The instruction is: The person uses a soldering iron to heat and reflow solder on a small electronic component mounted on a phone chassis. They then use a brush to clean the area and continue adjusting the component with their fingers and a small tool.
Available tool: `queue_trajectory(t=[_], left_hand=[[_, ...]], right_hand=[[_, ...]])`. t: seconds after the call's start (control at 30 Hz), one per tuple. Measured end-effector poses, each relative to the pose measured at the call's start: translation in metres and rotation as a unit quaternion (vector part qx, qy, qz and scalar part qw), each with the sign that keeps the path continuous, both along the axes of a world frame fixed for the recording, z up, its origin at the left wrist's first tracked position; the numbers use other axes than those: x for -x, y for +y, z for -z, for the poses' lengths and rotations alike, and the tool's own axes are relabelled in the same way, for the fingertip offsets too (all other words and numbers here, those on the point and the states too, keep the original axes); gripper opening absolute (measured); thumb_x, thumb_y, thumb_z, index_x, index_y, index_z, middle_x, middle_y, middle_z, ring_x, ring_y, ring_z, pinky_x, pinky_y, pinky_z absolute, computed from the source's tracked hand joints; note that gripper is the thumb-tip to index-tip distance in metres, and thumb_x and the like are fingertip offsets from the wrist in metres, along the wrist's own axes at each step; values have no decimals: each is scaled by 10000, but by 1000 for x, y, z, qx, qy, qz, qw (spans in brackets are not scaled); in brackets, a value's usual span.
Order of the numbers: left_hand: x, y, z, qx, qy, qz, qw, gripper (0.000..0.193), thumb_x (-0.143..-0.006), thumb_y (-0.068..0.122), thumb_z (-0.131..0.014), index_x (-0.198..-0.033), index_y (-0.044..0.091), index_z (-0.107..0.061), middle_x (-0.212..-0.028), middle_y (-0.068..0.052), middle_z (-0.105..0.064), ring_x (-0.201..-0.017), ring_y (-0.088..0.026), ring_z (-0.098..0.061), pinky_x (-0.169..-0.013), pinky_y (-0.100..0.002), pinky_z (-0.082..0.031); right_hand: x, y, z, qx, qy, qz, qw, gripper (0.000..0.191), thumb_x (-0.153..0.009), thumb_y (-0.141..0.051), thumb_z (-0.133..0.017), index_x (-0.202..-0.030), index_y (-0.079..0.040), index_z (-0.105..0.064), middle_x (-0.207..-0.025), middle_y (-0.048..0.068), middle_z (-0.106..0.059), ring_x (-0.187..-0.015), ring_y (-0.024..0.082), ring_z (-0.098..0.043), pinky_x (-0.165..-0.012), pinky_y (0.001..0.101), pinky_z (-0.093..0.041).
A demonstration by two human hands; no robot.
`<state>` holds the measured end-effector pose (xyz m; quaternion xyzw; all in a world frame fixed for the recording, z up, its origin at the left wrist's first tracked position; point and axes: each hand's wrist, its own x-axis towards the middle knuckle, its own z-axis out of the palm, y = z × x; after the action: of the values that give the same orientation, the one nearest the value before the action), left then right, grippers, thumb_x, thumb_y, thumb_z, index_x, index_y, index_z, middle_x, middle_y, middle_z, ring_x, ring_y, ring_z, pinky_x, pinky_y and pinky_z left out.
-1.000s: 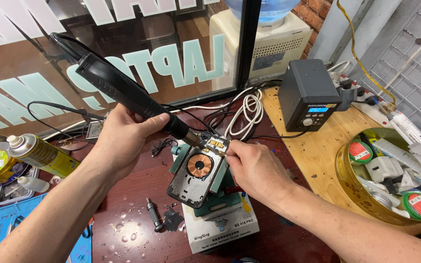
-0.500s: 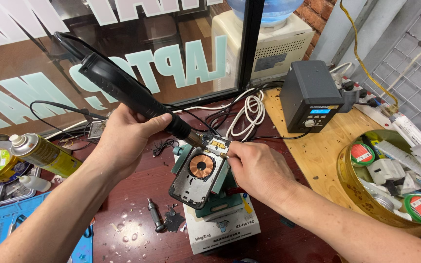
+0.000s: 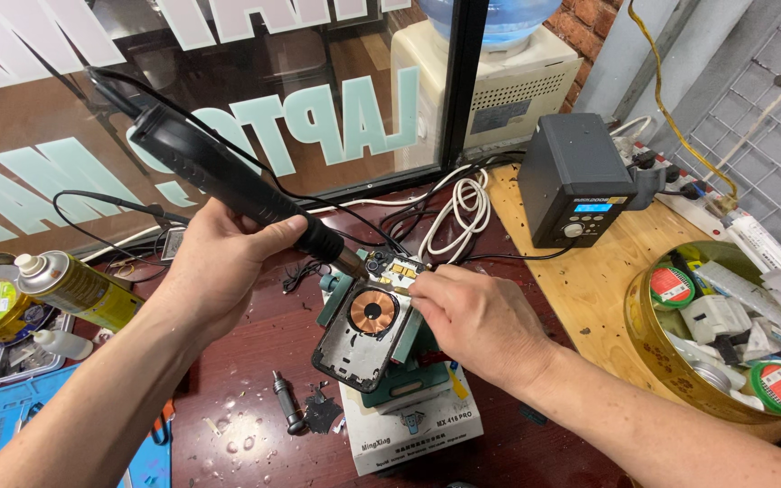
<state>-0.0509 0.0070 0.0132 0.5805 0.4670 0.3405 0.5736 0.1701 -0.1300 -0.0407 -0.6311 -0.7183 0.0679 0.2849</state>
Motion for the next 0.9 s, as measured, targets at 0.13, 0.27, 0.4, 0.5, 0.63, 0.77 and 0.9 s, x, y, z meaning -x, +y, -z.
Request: queue_trajectory(t=[0.13, 0.27, 0.4, 0.5, 0.63, 0.77, 0.9], left_hand=[[13, -2, -12, 26, 10, -12, 1000, 217, -921, 69, -669, -1084, -19, -555, -964, -172, -742, -885, -290, -750, -739, -419, -614], [19, -3, -20, 28, -54, -32, 998, 193, -896, 36, -642, -1053, 7, -535, -982, -146, -721, -928, -282, -783, -779, -464, -630], [17, -4, -21, 20, -49, -14, 999, 168, -917, 50, -651, -1058, -9, -580, -994, -152, -733, -928, -275, -771, -773, -457, -663], [11, -5, -15, 18, 10, -20, 1000, 174, -925, 77, -673, -1063, 16, -586, -986, -158, -735, -892, -269, -743, -714, -420, -596], [2, -5, -3, -4, -17, -5, 1000, 210, -901, 66, -692, -1052, 19, -554, -981, -142, -738, -888, -224, -759, -751, -344, -616], [-3, -3, 6, -28, -14, -5, 999, 239, -911, 51, -706, -1078, 16, -539, -979, -117, -710, -892, -209, -751, -770, -362, -603], [-4, -2, 6, -25, -31, -6, 999, 260, -891, 43, -697, -1075, 13, -516, -987, -120, -702, -915, -214, -765, -848, -347, -666]], right_hand=[[-7, 6, 0, 55, 21, 51, 997, 116, -912, -192, -676, -918, -79, -700, -803, 96, -731, -738, 316, -729, -643, 439, -565], [-10, 12, -1, 88, 27, 54, 994, 129, -910, -203, -670, -924, -79, -705, -832, 122, -754, -782, 338, -741, -684, 457, -567], [-10, 17, -5, 91, 24, 53, 994, 121, -898, -200, -678, -918, -89, -725, -828, 136, -754, -792, 350, -734, -688, 461, -562], [-14, 20, -8, 102, 22, 33, 994, 115, -897, -191, -683, -902, -86, -730, -810, 137, -757, -776, 338, -736, -699, 452, -564], [-16, 28, -8, 178, 59, 40, 981, 122, -895, -183, -683, -878, -64, -703, -776, 120, -767, -742, 278, -769, -701, 408, -584], [-12, 28, -2, 204, 116, 72, 969, 137, -884, -168, -714, -881, -34, -684, -769, 125, -757, -726, 259, -769, -680, 403, -586], [-5, 18, 3, 99, 39, 37, 994, 126, -926, -157, -685, -900, -35, -669, -746, 125, -742, -673, 248, -727, -616, 378, -560]])
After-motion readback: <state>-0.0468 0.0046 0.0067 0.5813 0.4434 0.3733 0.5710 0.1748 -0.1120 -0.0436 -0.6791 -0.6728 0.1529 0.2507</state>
